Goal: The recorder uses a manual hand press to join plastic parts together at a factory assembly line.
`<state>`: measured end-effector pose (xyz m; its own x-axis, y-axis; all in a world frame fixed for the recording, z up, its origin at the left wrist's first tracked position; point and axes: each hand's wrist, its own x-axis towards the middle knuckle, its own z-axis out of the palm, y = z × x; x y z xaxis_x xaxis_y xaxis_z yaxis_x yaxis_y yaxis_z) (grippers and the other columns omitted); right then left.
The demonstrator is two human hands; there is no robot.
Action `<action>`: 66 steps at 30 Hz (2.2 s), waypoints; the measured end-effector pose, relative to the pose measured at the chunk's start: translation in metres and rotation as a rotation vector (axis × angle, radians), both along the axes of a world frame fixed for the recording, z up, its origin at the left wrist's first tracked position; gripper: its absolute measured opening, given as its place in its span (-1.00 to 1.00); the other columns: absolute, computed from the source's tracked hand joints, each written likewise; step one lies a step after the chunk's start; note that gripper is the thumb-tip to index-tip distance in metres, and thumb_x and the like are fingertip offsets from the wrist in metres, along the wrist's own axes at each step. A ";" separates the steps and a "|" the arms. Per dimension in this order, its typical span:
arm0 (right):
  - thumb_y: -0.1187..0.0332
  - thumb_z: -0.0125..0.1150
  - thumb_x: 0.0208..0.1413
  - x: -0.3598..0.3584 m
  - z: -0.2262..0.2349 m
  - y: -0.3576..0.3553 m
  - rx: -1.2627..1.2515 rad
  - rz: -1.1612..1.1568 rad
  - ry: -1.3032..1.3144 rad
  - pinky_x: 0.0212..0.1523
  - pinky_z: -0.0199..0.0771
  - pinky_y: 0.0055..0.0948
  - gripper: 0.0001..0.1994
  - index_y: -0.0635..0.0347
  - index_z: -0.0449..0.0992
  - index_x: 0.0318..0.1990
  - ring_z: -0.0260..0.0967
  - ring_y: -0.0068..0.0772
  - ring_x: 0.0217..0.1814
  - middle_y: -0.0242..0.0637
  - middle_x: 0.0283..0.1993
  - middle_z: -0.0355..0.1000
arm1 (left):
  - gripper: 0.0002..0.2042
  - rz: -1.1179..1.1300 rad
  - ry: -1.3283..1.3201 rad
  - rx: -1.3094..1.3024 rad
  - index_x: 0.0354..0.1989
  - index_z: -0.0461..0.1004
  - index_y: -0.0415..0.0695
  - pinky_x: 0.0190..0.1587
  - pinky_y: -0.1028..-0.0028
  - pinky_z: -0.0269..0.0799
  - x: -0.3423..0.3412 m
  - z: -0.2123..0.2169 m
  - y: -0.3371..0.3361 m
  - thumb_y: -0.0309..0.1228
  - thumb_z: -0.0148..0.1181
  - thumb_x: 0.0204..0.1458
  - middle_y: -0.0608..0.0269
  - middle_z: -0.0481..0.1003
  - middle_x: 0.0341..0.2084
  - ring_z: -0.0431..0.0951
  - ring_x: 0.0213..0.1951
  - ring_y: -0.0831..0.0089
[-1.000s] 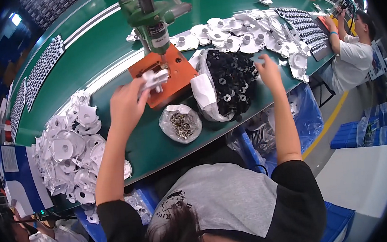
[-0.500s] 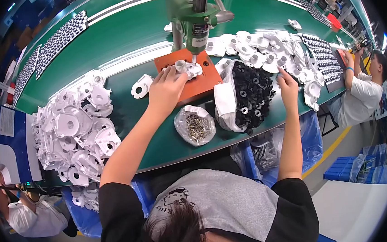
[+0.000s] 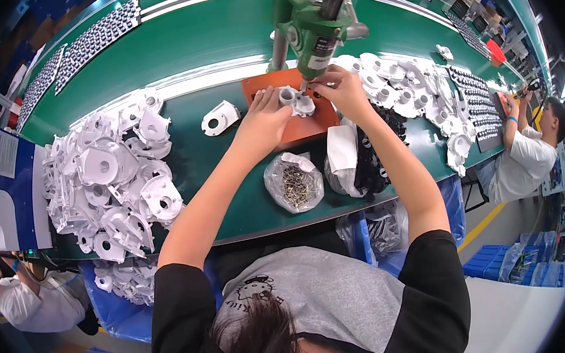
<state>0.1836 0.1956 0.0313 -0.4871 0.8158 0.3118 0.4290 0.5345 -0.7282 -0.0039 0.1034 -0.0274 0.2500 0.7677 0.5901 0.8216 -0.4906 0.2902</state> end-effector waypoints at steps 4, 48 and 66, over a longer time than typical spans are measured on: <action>0.38 0.25 -0.16 -0.001 -0.041 0.025 -0.048 0.079 0.047 -0.22 0.40 -0.42 -0.82 0.24 0.59 -0.36 0.43 -0.24 -0.27 -0.21 -0.33 0.48 | -0.85 0.004 0.042 -0.056 -0.29 0.42 -0.21 0.21 0.10 0.10 0.003 0.007 -0.002 -0.45 0.06 -0.03 -0.28 0.29 0.01 0.26 0.12 -0.08; 0.43 0.12 -0.26 -0.007 -0.044 -0.132 0.591 0.597 -0.818 -0.39 0.48 -0.46 -0.90 0.24 0.47 -0.52 0.37 -0.28 -0.30 -0.22 -0.39 0.34 | -0.73 -0.010 -0.016 -0.051 -0.13 0.45 -0.14 0.18 0.20 0.13 0.000 0.005 -0.011 -0.51 -0.02 -0.04 -0.17 0.31 0.03 0.26 0.14 0.03; 0.31 0.18 -0.04 0.006 0.031 0.007 -0.375 0.269 -0.406 -0.30 0.32 -0.51 -0.76 0.35 0.53 -0.33 0.32 -0.52 -0.39 -0.28 -0.46 0.45 | -0.73 0.018 -0.050 -0.093 -0.11 0.46 -0.11 0.18 0.16 0.14 0.003 0.009 -0.014 -0.52 0.01 -0.02 -0.09 0.28 0.07 0.23 0.14 0.00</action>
<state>0.1895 0.2023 0.0622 -0.7109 0.6660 -0.2259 0.5969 0.4015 -0.6946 -0.0013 0.0894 -0.0188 0.2072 0.8237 0.5277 0.8134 -0.4448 0.3748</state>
